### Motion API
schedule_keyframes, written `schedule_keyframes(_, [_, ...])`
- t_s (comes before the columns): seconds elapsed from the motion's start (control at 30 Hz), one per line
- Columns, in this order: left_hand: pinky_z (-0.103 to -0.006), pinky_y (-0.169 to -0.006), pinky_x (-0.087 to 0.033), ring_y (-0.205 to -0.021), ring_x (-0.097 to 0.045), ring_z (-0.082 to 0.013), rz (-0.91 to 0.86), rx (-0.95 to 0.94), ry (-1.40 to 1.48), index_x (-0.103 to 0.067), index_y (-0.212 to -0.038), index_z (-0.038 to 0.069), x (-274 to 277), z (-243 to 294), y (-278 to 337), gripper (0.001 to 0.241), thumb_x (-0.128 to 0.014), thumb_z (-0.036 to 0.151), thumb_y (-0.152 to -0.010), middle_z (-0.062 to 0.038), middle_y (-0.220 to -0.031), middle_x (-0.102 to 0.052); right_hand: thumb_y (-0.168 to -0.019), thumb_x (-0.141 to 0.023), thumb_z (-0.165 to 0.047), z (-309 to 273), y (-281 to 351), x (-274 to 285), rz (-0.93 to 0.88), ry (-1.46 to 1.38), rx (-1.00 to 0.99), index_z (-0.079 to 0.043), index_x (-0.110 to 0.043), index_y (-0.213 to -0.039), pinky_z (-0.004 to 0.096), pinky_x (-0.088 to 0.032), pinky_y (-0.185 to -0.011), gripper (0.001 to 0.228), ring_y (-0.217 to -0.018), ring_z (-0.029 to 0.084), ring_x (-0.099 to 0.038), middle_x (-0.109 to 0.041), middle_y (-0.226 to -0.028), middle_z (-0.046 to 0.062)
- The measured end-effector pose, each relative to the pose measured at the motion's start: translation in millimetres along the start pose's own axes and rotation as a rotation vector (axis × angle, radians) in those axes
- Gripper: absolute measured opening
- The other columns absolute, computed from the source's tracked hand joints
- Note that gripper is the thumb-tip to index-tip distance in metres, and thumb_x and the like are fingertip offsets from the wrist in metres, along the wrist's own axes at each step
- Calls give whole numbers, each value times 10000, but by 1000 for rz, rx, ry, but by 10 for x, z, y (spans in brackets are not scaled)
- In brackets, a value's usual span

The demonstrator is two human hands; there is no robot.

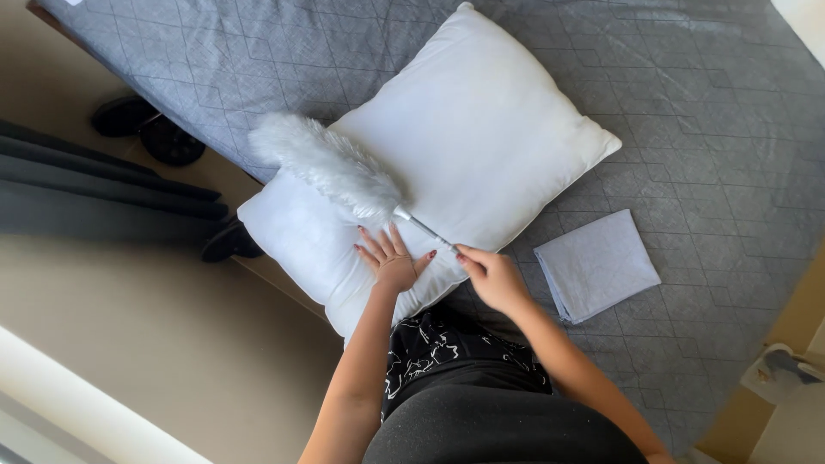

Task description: Fold a grey pillowcase and then use a feather duster to clean a white pillow on a bed.

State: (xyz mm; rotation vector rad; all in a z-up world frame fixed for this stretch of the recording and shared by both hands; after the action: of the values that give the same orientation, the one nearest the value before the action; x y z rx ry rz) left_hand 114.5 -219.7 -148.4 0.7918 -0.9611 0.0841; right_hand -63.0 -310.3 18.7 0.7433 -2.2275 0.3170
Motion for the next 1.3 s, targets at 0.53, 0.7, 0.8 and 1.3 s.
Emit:
schedule_keyframes(0.53, [-744,-1091,199,-1417,391,-541,-78,21,-35,198,-1595,36,40,-13,-24,1313,-380,916,-810,-306,-1627,302,-1009,-585,-92,641,-508,723,239,159,-361,-101,-730,-1204,395,-533,-620,243,-728,255,-708,-740,-869,164])
schedule_keyframes(0.7, [-727,-823,154,-1145,273,-510,436,-173,-156,122,-1185,56,-204,-87,-353,1072,-302,911,-695,-295,-1270,194,-994,-635,-157,231,399,-254,-68,5,-80,-140,-745,-1173,383,-501,-525,210,-594,256,-701,-750,-825,165])
schedule_keyframes(0.8, [-757,-1150,62,-1576,139,-463,1414,-399,-345,329,-1478,169,-77,28,257,1127,-224,886,-806,-228,-1652,171,-969,-632,-154,56,654,-281,-177,-63,31,-173,-711,-1271,378,-517,-517,313,-613,261,-712,-771,-862,128])
schedule_keyframes(1.3, [-604,-1263,-43,-1596,-41,-354,671,-151,-41,-146,-1668,162,171,-49,1321,846,-534,537,-1017,-128,-1728,-121,-1088,-599,-152,1231,671,427,285,-148,-150,-56,-671,-1393,268,-440,-590,328,-673,59,-515,-667,-809,54])
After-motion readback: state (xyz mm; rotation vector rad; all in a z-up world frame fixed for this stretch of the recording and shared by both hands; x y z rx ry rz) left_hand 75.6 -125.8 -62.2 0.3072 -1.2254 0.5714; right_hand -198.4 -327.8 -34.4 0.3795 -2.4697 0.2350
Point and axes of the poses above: each hand's wrist, its own y-axis away from the middle knuckle, its own x-axis out of the back of the hand, z = x × y, the point moved 9 cm from there along -y, towards the middle knuckle
